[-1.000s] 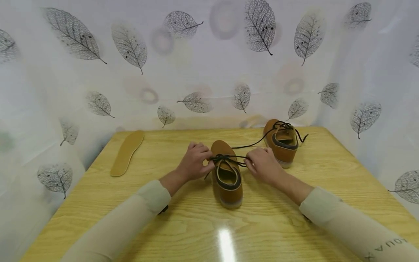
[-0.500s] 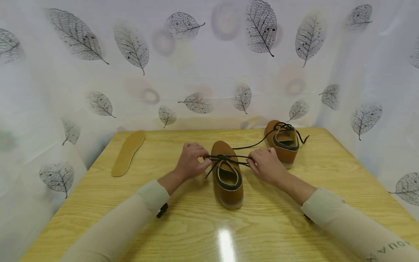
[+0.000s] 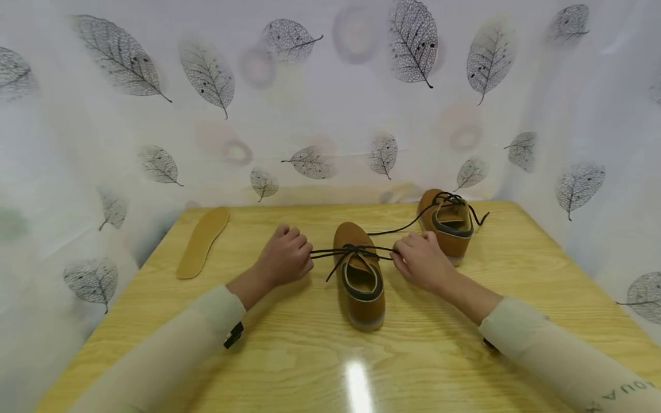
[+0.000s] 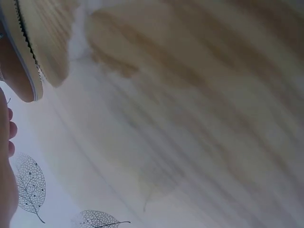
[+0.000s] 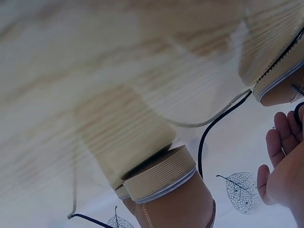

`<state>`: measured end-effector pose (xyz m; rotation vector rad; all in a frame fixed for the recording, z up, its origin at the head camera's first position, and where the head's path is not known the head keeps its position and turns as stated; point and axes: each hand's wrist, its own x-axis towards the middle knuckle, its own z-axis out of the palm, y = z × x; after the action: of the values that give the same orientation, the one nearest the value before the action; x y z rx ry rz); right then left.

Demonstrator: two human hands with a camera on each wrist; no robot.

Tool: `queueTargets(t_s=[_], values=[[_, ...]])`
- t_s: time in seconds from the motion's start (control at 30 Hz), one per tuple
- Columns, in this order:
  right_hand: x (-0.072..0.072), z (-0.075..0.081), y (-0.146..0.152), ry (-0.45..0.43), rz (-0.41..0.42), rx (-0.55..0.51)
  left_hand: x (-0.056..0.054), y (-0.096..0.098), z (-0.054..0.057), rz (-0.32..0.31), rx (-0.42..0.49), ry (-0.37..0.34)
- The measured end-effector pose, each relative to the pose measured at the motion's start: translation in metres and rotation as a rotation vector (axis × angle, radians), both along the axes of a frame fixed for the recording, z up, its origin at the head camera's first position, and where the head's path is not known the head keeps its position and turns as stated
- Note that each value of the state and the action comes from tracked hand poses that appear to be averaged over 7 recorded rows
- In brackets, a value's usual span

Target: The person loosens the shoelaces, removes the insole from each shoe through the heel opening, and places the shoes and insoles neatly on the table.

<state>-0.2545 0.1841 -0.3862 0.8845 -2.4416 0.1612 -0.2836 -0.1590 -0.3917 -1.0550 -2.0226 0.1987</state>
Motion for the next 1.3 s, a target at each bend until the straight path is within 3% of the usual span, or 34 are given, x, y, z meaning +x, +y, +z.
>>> queueTargets(t_s=[0.1,0.23,0.4,0.63,0.9,1.3], values=[[0.0,0.001,0.002,0.023,0.0,0.025,0.0,-0.001,-0.001,0.016,-0.075,0.032],[0.001,0.0,0.004,0.017,-0.032,0.052,0.001,-0.004,-0.001,0.048,-0.115,0.019],[0.003,0.002,0.008,-0.003,-0.082,0.058,0.003,-0.01,0.0,0.069,-0.112,0.001],[0.001,0.003,0.012,0.016,-0.073,0.06,0.004,-0.015,0.002,0.069,-0.092,-0.029],[0.001,0.004,0.02,0.001,-0.107,0.061,0.007,-0.025,0.001,0.131,-0.113,-0.09],[0.001,0.004,0.034,-0.012,-0.158,0.071,0.007,-0.032,-0.001,0.131,-0.117,-0.107]])
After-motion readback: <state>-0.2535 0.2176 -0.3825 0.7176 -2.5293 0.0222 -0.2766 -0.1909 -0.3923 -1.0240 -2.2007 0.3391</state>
